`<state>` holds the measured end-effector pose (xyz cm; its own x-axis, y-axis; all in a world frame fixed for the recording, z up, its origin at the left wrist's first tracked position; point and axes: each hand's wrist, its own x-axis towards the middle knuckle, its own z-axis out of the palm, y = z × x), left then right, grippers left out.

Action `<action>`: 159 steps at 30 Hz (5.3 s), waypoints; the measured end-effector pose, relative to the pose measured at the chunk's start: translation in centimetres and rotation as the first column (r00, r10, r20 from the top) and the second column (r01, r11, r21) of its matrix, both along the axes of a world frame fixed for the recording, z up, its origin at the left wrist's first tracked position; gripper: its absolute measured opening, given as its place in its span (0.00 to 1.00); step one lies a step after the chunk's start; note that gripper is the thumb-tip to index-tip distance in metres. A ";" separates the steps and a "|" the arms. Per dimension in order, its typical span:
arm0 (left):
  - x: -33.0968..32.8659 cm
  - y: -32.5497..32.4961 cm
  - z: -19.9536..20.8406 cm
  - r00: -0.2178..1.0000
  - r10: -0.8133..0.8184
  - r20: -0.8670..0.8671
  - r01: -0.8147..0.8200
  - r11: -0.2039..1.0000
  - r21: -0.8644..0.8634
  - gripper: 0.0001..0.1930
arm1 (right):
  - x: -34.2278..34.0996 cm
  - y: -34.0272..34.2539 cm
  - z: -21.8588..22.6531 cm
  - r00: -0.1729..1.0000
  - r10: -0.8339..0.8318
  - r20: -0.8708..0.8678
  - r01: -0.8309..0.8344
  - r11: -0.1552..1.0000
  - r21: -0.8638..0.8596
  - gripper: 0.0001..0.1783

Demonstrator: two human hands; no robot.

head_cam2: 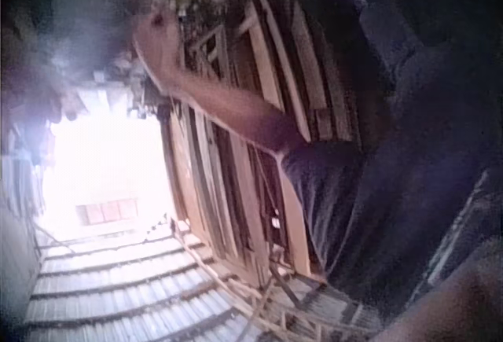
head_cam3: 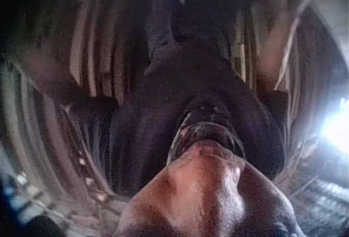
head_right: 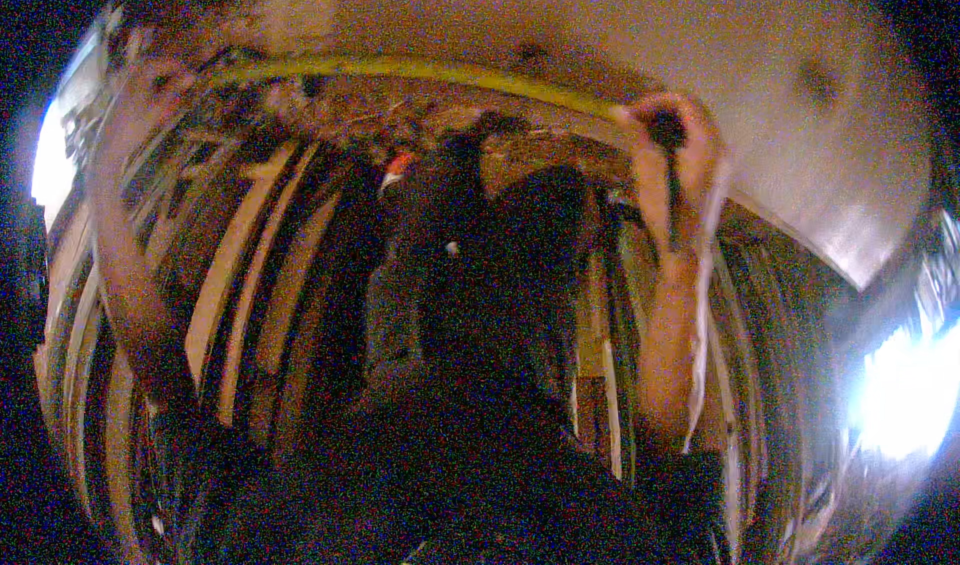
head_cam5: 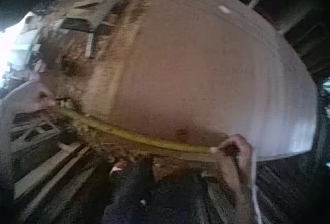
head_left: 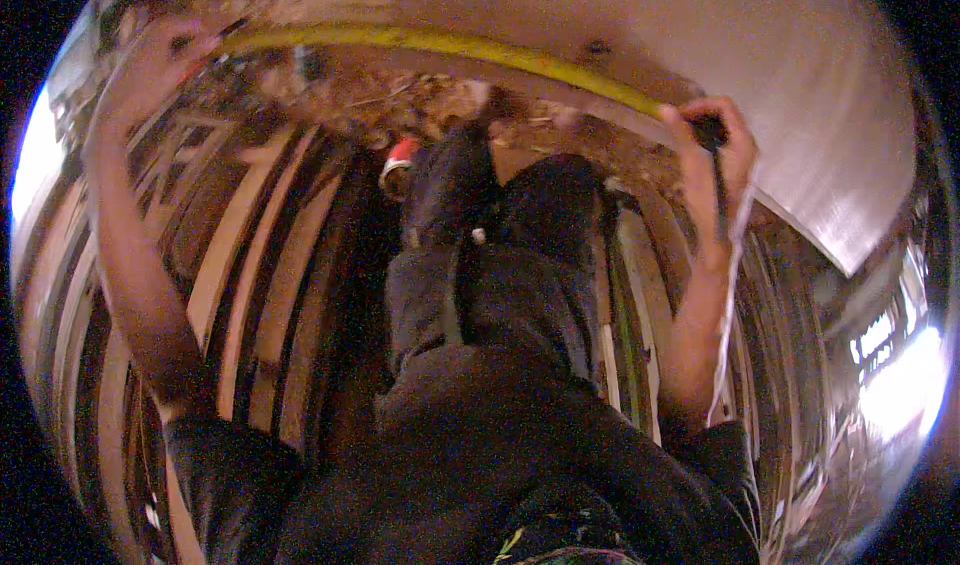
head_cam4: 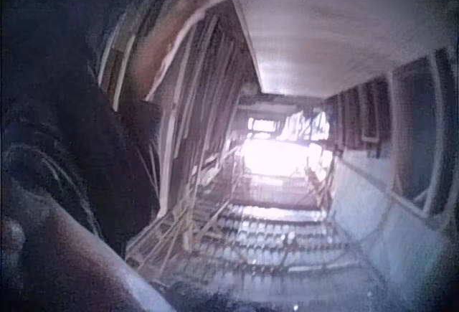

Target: The person measures a large wooden board using a tape measure and marks it with a pencil. They then use a metal square to draw straight lines on the board.

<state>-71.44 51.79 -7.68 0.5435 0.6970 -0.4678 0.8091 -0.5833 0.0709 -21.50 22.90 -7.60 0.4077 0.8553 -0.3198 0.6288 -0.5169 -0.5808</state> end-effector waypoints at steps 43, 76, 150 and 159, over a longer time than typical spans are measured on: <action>8.6 -37.9 -8.5 0.957 0.174 -0.233 -0.285 0.723 -0.630 0.22 | -3.8 -2.5 -7.4 0.999 -0.030 0.025 0.013 0.862 0.506 0.23; 9.3 -36.9 -8.4 0.961 0.142 -0.239 -0.267 0.713 -0.648 0.22 | -4.2 -1.6 -6.4 0.991 0.005 0.135 -0.070 0.875 0.479 0.23; 14.9 10.7 -3.2 0.977 -0.183 0.105 0.141 0.936 0.322 0.42 | -18.1 -55.7 -4.7 -0.070 -0.969 0.235 0.896 -0.165 -0.412 0.17; 11.4 10.8 1.2 0.988 -0.106 0.115 0.081 0.976 0.204 0.31 | -7.1 -51.1 -8.6 0.003 -0.997 0.073 0.996 -0.004 -0.094 0.19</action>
<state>-60.07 62.58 -6.47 0.6557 0.7124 -0.2500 0.7425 -0.6684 0.0426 -28.58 -28.17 -16.21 0.8225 -0.4332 -0.3685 -0.5676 -0.6672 -0.4824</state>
